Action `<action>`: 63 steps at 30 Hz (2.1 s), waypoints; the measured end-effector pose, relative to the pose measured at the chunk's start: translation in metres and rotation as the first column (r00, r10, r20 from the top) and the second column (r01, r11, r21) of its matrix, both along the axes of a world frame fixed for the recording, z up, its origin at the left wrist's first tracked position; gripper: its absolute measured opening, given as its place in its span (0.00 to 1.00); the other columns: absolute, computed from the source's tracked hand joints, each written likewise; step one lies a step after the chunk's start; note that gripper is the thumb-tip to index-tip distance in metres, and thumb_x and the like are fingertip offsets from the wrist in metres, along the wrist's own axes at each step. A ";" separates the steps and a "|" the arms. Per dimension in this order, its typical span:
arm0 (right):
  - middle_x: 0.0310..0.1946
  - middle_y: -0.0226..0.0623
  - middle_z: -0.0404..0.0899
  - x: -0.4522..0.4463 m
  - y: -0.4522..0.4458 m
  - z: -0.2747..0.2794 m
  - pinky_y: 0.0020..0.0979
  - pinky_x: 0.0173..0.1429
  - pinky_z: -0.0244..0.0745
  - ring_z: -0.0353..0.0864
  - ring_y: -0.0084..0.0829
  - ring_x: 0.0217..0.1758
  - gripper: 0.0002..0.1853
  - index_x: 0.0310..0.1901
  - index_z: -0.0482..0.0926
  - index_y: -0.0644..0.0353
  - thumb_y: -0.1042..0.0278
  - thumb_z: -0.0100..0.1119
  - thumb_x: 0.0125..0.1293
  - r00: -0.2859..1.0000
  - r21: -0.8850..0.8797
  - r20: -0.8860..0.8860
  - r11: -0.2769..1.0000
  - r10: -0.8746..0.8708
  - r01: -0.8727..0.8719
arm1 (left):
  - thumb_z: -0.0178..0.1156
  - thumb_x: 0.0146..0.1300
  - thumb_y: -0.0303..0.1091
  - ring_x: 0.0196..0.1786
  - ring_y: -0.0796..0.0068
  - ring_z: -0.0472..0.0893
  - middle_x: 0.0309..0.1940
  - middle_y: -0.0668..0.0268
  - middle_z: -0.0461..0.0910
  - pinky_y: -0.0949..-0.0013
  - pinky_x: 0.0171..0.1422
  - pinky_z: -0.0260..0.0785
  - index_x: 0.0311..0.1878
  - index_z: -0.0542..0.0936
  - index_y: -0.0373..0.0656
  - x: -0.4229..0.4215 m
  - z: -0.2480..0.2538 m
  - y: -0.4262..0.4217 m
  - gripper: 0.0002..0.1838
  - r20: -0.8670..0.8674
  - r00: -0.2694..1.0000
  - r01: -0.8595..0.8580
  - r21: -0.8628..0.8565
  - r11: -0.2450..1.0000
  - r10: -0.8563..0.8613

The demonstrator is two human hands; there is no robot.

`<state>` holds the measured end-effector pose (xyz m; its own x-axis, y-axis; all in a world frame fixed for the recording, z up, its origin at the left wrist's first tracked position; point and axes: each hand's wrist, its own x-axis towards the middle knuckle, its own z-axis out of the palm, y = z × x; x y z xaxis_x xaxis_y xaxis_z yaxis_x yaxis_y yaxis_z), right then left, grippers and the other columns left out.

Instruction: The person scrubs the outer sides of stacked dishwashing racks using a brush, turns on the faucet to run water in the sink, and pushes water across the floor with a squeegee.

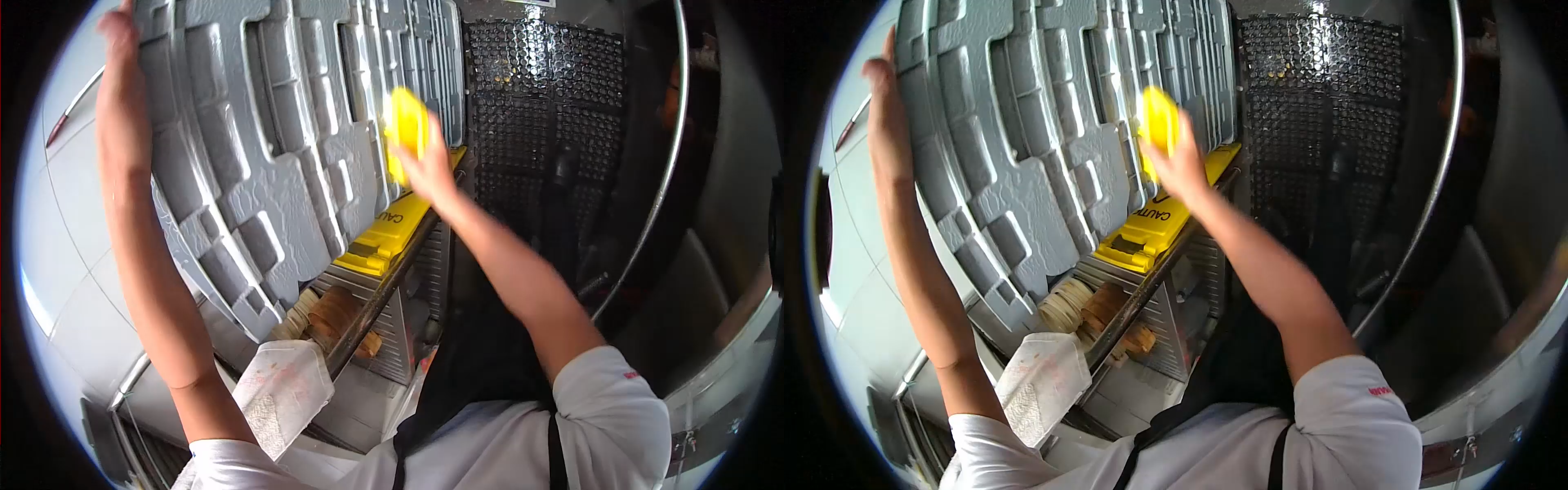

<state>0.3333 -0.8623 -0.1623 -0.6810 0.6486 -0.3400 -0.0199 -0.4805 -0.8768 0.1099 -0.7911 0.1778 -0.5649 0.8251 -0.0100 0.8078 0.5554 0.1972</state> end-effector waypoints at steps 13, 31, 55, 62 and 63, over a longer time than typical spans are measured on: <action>0.57 0.46 0.81 0.003 -0.012 -0.002 0.40 0.63 0.78 0.83 0.40 0.58 0.32 0.66 0.66 0.62 0.66 0.70 0.64 0.998 0.086 -0.030 0.994 -0.062 0.065 | 0.28 0.75 0.67 0.84 0.52 0.45 0.81 0.48 0.46 0.57 0.86 0.36 0.80 0.49 0.34 0.022 0.014 0.003 0.46 0.032 0.999 -0.005 0.026 1.000 0.004; 0.66 0.51 0.74 0.086 -0.066 0.055 0.40 0.70 0.72 0.76 0.42 0.69 0.36 0.72 0.64 0.54 0.65 0.68 0.63 0.987 0.176 -0.157 0.984 0.027 0.001 | 0.21 0.76 0.63 0.83 0.46 0.45 0.81 0.41 0.41 0.54 0.87 0.37 0.80 0.47 0.33 0.005 0.007 0.011 0.44 0.026 0.999 0.020 -0.038 0.999 -0.019; 0.46 0.47 0.84 0.015 -0.002 0.102 0.40 0.50 0.83 0.87 0.37 0.46 0.29 0.62 0.68 0.57 0.60 0.69 0.64 0.996 -0.004 -0.078 0.999 -0.050 0.050 | 0.39 0.77 0.65 0.82 0.58 0.53 0.80 0.52 0.56 0.62 0.84 0.40 0.78 0.60 0.33 -0.001 -0.012 0.005 0.44 0.112 0.993 -0.066 0.225 0.972 0.042; 0.59 0.48 0.79 0.096 -0.094 0.039 0.40 0.65 0.77 0.82 0.41 0.62 0.33 0.69 0.64 0.60 0.67 0.67 0.65 0.996 0.079 -0.034 0.993 -0.081 0.083 | 0.23 0.76 0.66 0.83 0.43 0.46 0.81 0.41 0.40 0.53 0.86 0.41 0.80 0.43 0.32 -0.014 0.000 0.009 0.46 0.138 0.989 -0.043 -0.014 0.999 0.044; 0.56 0.49 0.81 0.065 -0.080 0.033 0.41 0.62 0.79 0.85 0.40 0.58 0.32 0.67 0.65 0.59 0.66 0.68 0.65 0.963 0.185 -0.161 0.952 -0.216 0.245 | 0.23 0.77 0.65 0.83 0.44 0.46 0.81 0.42 0.40 0.54 0.86 0.40 0.80 0.43 0.33 -0.012 0.000 0.010 0.46 0.134 0.990 -0.034 0.000 0.999 0.034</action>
